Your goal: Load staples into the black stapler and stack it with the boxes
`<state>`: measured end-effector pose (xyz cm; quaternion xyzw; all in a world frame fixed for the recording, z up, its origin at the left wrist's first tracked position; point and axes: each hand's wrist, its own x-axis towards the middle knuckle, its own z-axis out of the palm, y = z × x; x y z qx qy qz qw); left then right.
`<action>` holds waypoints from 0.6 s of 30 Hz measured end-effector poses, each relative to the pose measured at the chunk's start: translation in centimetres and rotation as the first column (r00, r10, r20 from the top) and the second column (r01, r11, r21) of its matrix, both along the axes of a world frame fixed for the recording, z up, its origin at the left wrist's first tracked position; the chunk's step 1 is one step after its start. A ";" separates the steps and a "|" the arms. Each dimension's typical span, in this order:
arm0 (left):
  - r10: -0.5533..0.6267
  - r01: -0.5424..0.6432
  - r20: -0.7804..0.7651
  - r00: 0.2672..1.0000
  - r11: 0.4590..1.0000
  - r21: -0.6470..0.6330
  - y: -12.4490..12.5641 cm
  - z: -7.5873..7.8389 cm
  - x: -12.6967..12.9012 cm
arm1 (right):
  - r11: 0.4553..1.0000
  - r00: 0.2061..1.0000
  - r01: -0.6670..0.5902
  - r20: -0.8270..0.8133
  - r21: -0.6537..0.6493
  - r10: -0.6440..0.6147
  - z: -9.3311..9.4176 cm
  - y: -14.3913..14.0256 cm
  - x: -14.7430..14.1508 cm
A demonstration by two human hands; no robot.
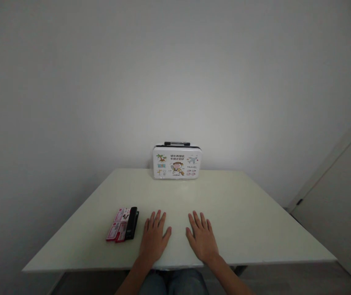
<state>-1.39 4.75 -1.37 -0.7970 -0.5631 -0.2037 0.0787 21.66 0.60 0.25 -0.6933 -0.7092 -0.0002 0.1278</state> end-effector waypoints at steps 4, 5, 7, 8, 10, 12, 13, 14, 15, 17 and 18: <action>0.001 -0.001 0.000 1.000 1.000 -0.004 0.0 0.1 0.0 | 1.000 1.000 -0.007 0.000 0.008 0.007 0.0 0.0 0.0; 0.000 0.000 0.000 1.000 1.000 -0.006 -0.1 0.1 0.0 | 1.000 1.000 -0.007 0.000 0.009 0.007 -0.1 0.0 0.0; 0.002 -0.002 0.002 1.000 1.000 -0.007 -0.1 0.1 0.0 | 1.000 1.000 -0.006 -0.001 0.003 0.006 -0.1 0.0 0.0; 0.001 -0.001 0.003 1.000 1.000 -0.006 0.0 0.1 0.0 | 1.000 1.000 -0.004 -0.002 -0.003 0.004 -0.1 0.1 0.0; -0.001 0.001 0.006 1.000 1.000 -0.002 0.0 0.1 0.0 | 1.000 1.000 0.002 -0.004 -0.011 -0.002 -0.1 0.1 0.0; -0.002 0.002 0.009 1.000 1.000 0.002 0.0 0.0 0.0 | 1.000 1.000 0.004 -0.003 -0.010 -0.004 -0.1 0.1 0.0; -0.002 0.002 0.010 1.000 1.000 0.003 0.0 0.0 0.0 | 1.000 1.000 0.004 -0.002 -0.006 -0.004 -0.1 0.1 0.0; -0.001 0.001 0.011 1.000 1.000 0.005 0.0 -0.1 0.0 | 1.000 1.000 0.003 0.000 -0.001 -0.003 -0.2 0.1 0.0; -0.002 0.002 0.011 1.000 1.000 0.006 0.0 -0.1 0.0 | 1.000 1.000 0.000 0.001 0.004 0.000 -0.2 0.1 0.0; -0.005 0.005 0.008 1.000 1.000 0.010 0.0 -0.1 0.0 | 1.000 1.000 -0.002 0.003 0.009 0.002 -0.2 0.1 0.1; -0.006 0.006 0.006 1.000 1.000 0.012 0.0 -0.1 0.0 | 1.000 1.000 -0.004 0.002 0.010 0.004 -0.2 0.1 0.1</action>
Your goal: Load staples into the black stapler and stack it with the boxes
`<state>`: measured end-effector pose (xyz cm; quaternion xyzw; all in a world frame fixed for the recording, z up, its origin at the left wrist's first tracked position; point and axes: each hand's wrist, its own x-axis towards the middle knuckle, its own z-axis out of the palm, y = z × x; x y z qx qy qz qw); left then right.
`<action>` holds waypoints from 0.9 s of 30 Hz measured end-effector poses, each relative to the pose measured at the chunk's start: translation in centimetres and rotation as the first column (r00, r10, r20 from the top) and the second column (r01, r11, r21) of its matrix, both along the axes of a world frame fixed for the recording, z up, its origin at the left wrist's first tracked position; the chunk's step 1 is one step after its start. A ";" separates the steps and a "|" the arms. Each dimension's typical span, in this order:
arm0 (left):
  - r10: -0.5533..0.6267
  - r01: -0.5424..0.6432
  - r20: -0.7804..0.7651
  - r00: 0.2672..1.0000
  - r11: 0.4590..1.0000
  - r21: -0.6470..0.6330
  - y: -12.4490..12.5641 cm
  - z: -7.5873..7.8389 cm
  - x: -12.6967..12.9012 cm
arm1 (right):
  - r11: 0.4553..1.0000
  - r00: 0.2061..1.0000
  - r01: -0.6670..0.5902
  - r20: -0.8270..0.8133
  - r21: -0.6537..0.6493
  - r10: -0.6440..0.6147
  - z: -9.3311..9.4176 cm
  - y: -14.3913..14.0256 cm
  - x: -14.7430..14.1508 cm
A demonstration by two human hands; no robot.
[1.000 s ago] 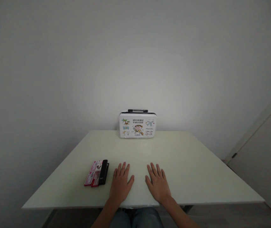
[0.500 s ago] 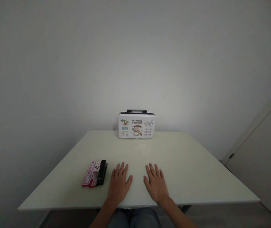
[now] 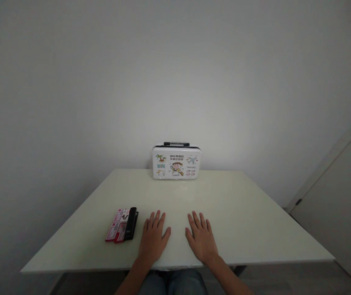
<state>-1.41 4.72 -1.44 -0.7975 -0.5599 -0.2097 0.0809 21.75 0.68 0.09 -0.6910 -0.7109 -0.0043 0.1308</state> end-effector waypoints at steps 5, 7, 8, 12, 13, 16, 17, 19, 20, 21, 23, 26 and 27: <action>-0.004 0.004 -0.002 1.000 1.000 -0.001 0.0 0.1 0.0 | 1.000 1.000 -0.002 -0.008 -0.001 0.002 0.0 0.0 0.0; -0.005 0.005 -0.003 1.000 1.000 -0.006 0.0 0.1 0.0 | 1.000 1.000 0.005 -0.010 -0.003 -0.005 0.0 0.0 0.0; -0.003 0.003 -0.002 1.000 1.000 -0.007 0.1 0.1 0.0 | 1.000 1.000 0.007 -0.011 -0.004 -0.007 0.0 0.0 0.0; -0.004 0.004 0.000 1.000 1.000 0.001 0.1 -0.1 0.0 | 1.000 1.000 0.003 -0.016 -0.003 -0.003 -0.2 0.0 0.0; -0.004 0.004 0.001 1.000 1.000 0.004 0.1 -0.1 0.0 | 1.000 1.000 0.003 -0.016 -0.003 -0.003 -0.2 0.1 0.0; -0.005 0.005 0.002 1.000 1.000 0.007 0.1 -0.2 0.0 | 1.000 1.000 0.004 -0.017 -0.007 -0.004 -0.3 0.1 0.0; -0.004 0.004 0.002 1.000 1.000 0.007 0.1 -0.2 0.0 | 1.000 1.000 0.005 -0.017 -0.009 -0.005 -0.3 0.1 0.0; -0.003 0.003 0.000 1.000 1.000 0.008 0.1 -0.2 0.0 | 1.000 1.000 0.005 -0.016 -0.011 -0.005 -0.2 0.1 -0.1; -0.002 0.003 -0.001 1.000 1.000 0.009 0.1 -0.2 0.0 | 1.000 1.000 0.005 -0.016 -0.013 -0.005 -0.1 0.1 -0.1; -0.003 0.003 -0.001 1.000 1.000 0.011 0.1 -0.2 0.0 | 1.000 1.000 0.005 -0.016 -0.014 -0.005 -0.1 0.0 -0.1; -0.004 0.004 0.002 1.000 1.000 0.011 0.1 -0.2 0.0 | 1.000 1.000 0.004 -0.017 -0.016 -0.005 0.0 0.0 -0.1; -0.004 0.004 0.014 1.000 1.000 0.004 0.1 -0.1 0.0 | 1.000 1.000 0.005 -0.016 -0.019 -0.005 0.2 -0.1 -0.1; -0.003 0.003 0.018 1.000 1.000 0.002 0.1 -0.1 0.0 | 1.000 1.000 0.006 -0.016 -0.021 -0.006 0.2 -0.1 -0.1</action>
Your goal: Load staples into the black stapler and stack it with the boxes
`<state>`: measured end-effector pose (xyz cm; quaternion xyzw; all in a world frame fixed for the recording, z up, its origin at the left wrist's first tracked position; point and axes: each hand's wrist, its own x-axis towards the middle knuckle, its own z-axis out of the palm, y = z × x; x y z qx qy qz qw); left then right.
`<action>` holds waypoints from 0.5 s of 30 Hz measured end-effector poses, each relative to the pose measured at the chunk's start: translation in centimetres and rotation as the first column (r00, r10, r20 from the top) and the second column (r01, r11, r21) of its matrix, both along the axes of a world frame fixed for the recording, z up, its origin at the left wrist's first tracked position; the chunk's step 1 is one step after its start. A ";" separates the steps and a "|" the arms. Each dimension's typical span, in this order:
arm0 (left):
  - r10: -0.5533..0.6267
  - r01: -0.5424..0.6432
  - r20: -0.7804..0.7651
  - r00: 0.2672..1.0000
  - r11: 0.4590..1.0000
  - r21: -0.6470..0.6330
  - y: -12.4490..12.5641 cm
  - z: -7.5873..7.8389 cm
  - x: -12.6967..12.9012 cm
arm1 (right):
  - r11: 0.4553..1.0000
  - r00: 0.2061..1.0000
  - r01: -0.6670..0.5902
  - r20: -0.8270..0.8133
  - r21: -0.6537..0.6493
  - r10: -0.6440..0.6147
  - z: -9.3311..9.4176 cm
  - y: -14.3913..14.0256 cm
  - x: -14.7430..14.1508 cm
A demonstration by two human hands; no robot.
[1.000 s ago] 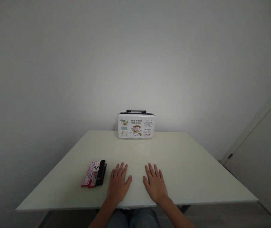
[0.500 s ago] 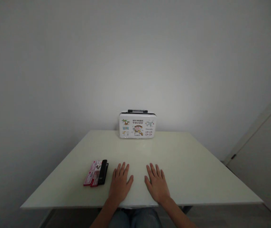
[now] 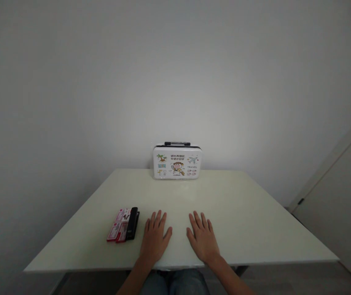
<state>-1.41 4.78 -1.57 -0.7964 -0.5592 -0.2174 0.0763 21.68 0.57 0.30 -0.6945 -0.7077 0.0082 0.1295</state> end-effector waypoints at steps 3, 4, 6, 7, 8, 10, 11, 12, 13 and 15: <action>-0.001 0.001 0.001 1.000 1.000 -0.004 0.0 0.0 0.0 | 1.000 1.000 0.003 0.001 -0.003 -0.003 0.0 0.0 0.0; -0.001 0.001 -0.001 1.000 1.000 -0.005 0.0 0.0 0.0 | 1.000 1.000 0.004 0.002 -0.003 -0.004 0.0 0.0 0.0; -0.001 0.001 -0.004 1.000 1.000 -0.007 0.0 0.0 0.0 | 1.000 1.000 0.007 0.004 -0.006 -0.007 -0.1 0.0 0.0; 0.001 -0.001 -0.005 1.000 1.000 -0.008 0.0 0.0 0.0 | 1.000 1.000 0.007 0.005 -0.009 -0.007 -0.1 0.1 0.0; 0.003 -0.003 -0.006 1.000 1.000 -0.009 -0.1 0.0 0.0 | 1.000 1.000 0.008 0.005 -0.012 -0.007 -0.1 0.1 0.0; 0.003 -0.003 -0.008 1.000 1.000 -0.009 -0.1 0.1 0.0 | 1.000 1.000 0.005 0.007 -0.013 -0.005 0.0 0.1 0.0; 0.002 -0.003 -0.009 1.000 1.000 -0.009 -0.1 0.1 -0.1 | 1.000 1.000 0.004 0.009 -0.010 -0.004 0.0 0.0 0.0; 0.002 -0.003 -0.010 1.000 1.000 -0.010 0.0 0.1 -0.1 | 1.000 1.000 0.003 0.009 -0.006 -0.003 0.0 0.0 0.0; 0.001 -0.002 -0.011 1.000 1.000 -0.012 0.0 0.0 -0.1 | 1.000 1.000 0.003 0.009 -0.002 -0.003 0.0 0.0 0.0; 0.003 -0.003 -0.012 1.000 1.000 -0.014 0.0 0.0 0.0 | 1.000 1.000 0.003 0.006 0.002 -0.003 -0.1 0.0 0.0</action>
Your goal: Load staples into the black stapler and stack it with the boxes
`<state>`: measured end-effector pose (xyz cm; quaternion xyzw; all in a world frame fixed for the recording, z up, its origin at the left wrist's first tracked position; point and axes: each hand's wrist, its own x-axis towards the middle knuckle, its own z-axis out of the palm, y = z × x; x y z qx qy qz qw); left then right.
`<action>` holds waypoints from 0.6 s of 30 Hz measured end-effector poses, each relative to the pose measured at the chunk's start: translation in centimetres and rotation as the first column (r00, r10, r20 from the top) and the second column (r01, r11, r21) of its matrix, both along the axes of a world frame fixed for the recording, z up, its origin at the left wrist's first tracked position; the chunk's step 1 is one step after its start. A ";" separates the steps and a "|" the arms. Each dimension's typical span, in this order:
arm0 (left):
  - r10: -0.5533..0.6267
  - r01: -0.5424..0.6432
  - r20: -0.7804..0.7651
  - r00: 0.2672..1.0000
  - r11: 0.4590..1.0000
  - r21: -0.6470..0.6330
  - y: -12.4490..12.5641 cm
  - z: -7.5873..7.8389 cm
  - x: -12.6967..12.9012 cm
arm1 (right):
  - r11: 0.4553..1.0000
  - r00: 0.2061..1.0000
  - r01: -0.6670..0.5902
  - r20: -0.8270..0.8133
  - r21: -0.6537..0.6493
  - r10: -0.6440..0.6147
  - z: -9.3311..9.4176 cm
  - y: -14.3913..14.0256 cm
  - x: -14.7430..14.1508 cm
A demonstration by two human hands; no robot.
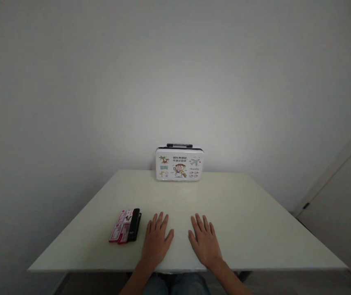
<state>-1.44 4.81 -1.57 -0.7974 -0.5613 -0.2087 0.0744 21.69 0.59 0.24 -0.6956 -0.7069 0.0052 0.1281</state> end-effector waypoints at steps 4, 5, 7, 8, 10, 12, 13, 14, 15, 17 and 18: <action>0.000 0.000 0.000 1.000 1.000 0.005 0.0 0.0 0.0 | 1.000 1.000 -0.002 -0.004 0.001 0.002 0.0 0.0 -0.1; 0.000 0.000 0.001 1.000 1.000 0.006 0.0 0.0 0.0 | 1.000 1.000 -0.001 -0.004 0.002 0.001 0.0 0.0 -0.1; -0.003 0.003 0.004 1.000 1.000 0.002 0.0 0.1 0.0 | 1.000 1.000 0.000 -0.004 0.002 0.000 0.1 0.0 -0.1; -0.004 0.004 0.007 1.000 1.000 0.001 0.0 0.2 0.0 | 1.000 1.000 0.000 -0.006 0.001 0.000 0.1 0.0 -0.1; -0.005 0.005 0.012 1.000 1.000 -0.002 -0.1 0.3 -0.1 | 1.000 1.000 0.002 -0.010 -0.007 -0.002 0.2 0.0 -0.2; -0.006 0.006 0.016 1.000 1.000 -0.005 -0.1 0.4 -0.1 | 1.000 1.000 0.004 -0.012 -0.013 -0.004 0.2 0.0 -0.1; -0.006 0.006 0.017 1.000 1.000 -0.007 -0.1 0.4 -0.1 | 1.000 1.000 0.005 -0.010 -0.014 -0.005 0.1 0.0 -0.1; -0.005 0.005 0.019 1.000 1.000 -0.007 -0.1 0.3 0.0 | 1.000 1.000 0.004 -0.009 -0.014 -0.004 0.1 0.0 -0.1; -0.005 0.005 0.020 1.000 1.000 -0.007 -0.1 0.3 0.0 | 1.000 1.000 0.003 -0.007 -0.013 -0.003 0.1 0.0 -0.1; -0.005 0.005 0.020 1.000 1.000 -0.003 0.0 0.2 0.0 | 1.000 1.000 0.000 -0.004 -0.011 0.000 0.0 0.0 -0.1; -0.005 0.005 0.019 1.000 1.000 -0.001 0.0 0.1 0.0 | 1.000 1.000 -0.002 -0.004 -0.009 0.001 0.0 0.0 -0.1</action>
